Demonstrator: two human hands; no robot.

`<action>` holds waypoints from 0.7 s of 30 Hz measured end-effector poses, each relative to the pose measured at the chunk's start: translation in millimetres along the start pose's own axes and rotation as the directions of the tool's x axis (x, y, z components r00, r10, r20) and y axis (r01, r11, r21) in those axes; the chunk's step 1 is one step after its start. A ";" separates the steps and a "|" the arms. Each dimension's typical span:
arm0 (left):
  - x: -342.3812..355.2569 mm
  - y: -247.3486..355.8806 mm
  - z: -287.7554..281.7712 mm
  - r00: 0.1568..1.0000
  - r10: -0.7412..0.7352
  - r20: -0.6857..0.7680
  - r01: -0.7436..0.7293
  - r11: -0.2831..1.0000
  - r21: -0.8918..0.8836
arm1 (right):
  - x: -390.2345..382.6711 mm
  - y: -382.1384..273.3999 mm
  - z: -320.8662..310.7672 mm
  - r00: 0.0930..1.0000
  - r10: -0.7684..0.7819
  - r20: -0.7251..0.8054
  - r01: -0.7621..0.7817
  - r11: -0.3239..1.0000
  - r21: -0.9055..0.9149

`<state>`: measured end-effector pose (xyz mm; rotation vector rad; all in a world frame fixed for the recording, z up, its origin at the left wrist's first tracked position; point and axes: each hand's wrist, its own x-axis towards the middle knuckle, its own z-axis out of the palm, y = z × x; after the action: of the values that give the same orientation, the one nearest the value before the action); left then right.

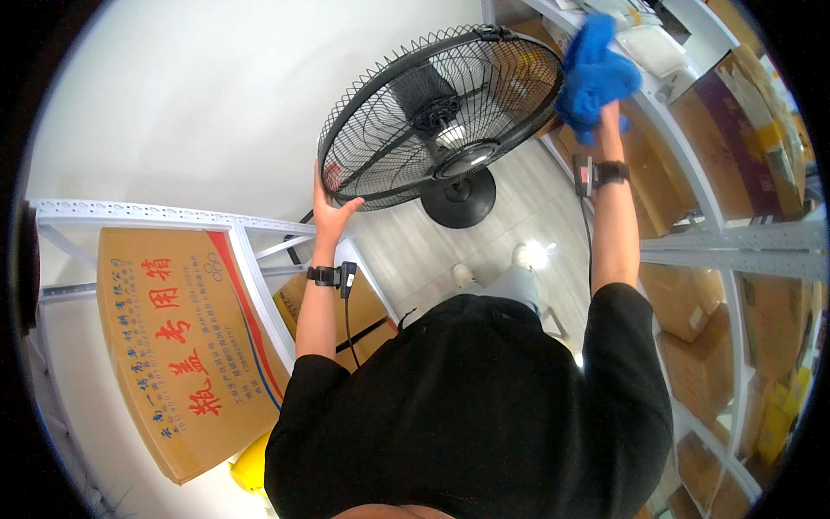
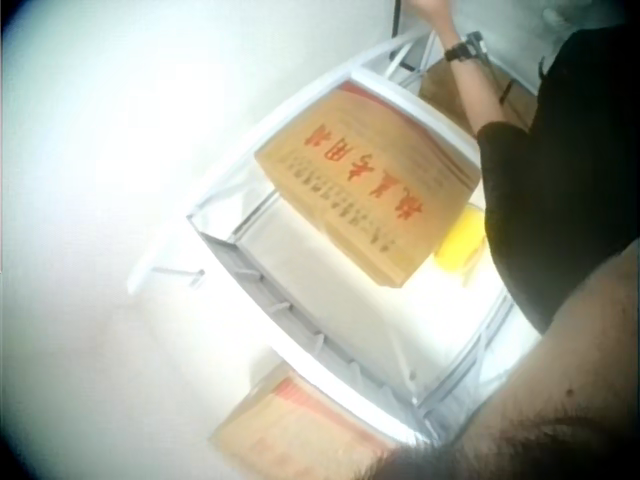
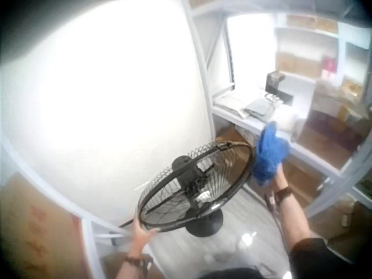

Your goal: The person cleans a standing fan with a blue cloth, then uses a screwdriver to remove screws from the fan's neck and base. They open the control panel housing and manipulate internal wiring.

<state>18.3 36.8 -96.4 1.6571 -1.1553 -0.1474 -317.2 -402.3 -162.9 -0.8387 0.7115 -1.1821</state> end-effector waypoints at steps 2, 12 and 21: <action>2.6 1.6 1.3 1.000 -0.011 0.008 0.011 1.000 -0.007 | 23.7 12.0 -4.1 0.947 -0.249 0.204 0.313 0.855 -0.414; 10.4 23.4 -5.8 0.999 0.041 0.006 -0.041 0.996 0.076 | 42.6 56.4 -7.0 0.966 -0.176 0.187 0.256 0.735 -0.628; 23.2 42.5 -10.5 0.998 0.012 0.065 -0.019 0.993 0.113 | 50.8 67.1 -28.9 0.980 -0.139 0.144 0.197 0.793 -0.577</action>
<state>10.9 28.0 -48.2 1.7540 -1.2443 -0.1277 -296.3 -446.2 -237.4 -1.5005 0.9625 -1.0745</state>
